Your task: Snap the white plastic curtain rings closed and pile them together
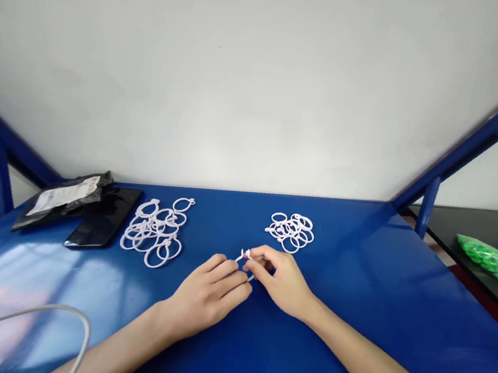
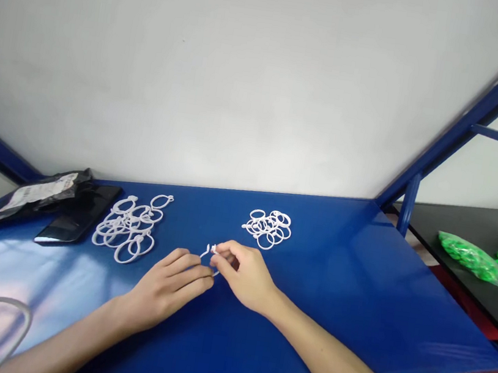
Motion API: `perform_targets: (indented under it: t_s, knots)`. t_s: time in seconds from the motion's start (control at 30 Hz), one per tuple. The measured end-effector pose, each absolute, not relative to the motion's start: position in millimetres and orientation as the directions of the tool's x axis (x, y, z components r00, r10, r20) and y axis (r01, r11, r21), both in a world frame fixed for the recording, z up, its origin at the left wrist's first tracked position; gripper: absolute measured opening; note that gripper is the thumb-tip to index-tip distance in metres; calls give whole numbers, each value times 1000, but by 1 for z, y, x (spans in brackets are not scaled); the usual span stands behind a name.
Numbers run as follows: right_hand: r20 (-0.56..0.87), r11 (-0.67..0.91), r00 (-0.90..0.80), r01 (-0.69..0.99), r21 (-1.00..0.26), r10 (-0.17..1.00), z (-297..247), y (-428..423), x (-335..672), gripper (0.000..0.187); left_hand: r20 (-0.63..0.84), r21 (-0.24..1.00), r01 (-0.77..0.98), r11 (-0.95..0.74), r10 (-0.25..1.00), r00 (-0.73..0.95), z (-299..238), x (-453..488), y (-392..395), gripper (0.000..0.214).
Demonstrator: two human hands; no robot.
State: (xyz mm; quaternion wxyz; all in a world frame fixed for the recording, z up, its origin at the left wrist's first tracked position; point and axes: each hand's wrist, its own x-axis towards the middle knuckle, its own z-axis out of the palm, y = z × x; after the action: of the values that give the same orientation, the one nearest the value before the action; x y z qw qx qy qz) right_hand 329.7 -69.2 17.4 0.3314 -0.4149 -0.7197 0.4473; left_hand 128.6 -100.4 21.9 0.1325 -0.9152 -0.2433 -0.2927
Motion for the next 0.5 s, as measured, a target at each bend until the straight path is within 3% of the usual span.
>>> perform_targets:
  t_s: [0.1,0.2,0.3,0.5]
  knots:
    - [110,239,-406,282,-929,907,19,-70,330,13,673,-12,523,-852,380,635,18,129,-100,14]
    - [130,255,-395,284,-924,910,19,-70,331,13,751,212,595,-775,519,408,12,129,-97,16]
    - [164,303,-414,296,-906,895,19,-71,333,13,680,440,639,-631,699,223,10,128,-94,13]
    - [225,394,-457,319,-862,861,19,-73,334,12,513,645,521,-559,822,246,8,124,-91,9]
